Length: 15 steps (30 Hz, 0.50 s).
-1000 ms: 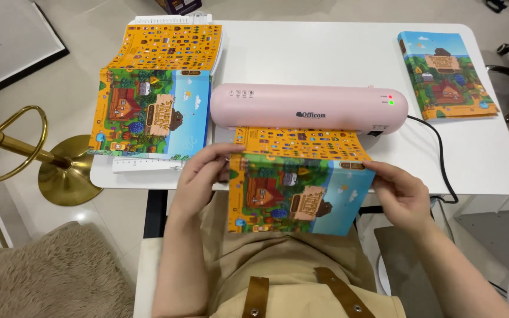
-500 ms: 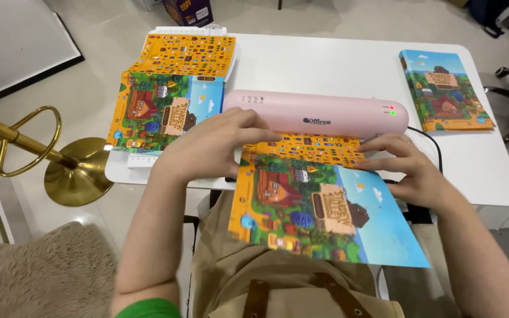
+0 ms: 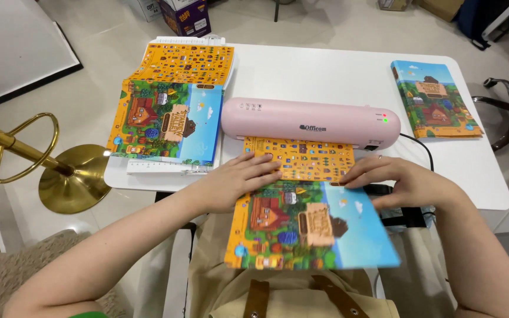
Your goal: Laminating printed guidebook covers using a portable laminating machine on a desk.
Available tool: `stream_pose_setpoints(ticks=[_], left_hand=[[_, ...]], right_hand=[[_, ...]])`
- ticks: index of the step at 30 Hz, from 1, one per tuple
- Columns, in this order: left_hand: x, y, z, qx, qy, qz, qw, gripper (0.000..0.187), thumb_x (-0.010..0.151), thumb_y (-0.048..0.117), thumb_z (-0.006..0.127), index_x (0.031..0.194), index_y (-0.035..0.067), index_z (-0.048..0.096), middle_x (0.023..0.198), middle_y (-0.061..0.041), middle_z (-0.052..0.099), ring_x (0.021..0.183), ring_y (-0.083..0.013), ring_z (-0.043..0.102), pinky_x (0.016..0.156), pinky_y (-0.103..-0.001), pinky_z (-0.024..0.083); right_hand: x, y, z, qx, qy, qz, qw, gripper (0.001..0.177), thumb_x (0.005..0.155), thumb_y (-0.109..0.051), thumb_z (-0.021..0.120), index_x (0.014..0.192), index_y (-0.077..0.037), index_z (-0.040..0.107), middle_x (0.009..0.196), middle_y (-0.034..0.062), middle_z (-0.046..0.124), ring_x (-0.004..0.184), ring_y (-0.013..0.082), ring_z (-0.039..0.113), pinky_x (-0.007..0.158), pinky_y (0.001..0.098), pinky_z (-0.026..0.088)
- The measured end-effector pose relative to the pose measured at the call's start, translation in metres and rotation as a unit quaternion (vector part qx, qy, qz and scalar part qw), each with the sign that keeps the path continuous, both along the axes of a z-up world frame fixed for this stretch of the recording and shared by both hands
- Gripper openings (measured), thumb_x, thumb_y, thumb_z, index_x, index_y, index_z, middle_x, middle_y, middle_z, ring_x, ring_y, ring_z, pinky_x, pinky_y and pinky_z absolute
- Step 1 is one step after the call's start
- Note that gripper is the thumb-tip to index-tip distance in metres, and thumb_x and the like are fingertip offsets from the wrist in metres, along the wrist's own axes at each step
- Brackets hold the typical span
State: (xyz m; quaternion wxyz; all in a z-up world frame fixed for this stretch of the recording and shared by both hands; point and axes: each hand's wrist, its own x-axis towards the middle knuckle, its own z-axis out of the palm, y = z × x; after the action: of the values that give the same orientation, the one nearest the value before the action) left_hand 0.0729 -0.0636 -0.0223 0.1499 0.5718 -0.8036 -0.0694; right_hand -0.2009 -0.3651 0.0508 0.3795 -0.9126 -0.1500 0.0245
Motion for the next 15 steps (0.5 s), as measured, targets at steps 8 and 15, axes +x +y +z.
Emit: stream_pose_setpoints(ticks=[8,15], left_hand=[[-0.020,-0.016,0.065,0.174,-0.276,0.121,0.938,0.078,0.091,0.006,0.055,0.162,0.019,0.023,0.159,-0.014,0.038,0.143,-0.0379,0.038,0.109,-0.054,0.037],[0.009,-0.223,0.104,-0.226,-0.157,0.148,0.950,0.007,0.091,0.016,0.061,0.094,0.013,0.067,0.087,-0.006,0.070,0.075,-0.0353,0.069,0.060,-0.050,0.051]], right_hand=[[0.012,0.033,0.011,-0.190,-0.088,-0.076,0.975,0.050,0.079,-0.036,0.084,0.124,-0.016,0.074,0.133,-0.0002,0.072,0.121,0.0217,0.068,0.102,0.0369,0.053],[0.119,0.227,0.021,-0.212,-0.465,0.020,0.860,0.070,0.093,-0.066,0.059,0.136,-0.011,0.065,0.140,0.0127,0.066,0.132,0.0351,0.064,0.119,0.0557,0.035]])
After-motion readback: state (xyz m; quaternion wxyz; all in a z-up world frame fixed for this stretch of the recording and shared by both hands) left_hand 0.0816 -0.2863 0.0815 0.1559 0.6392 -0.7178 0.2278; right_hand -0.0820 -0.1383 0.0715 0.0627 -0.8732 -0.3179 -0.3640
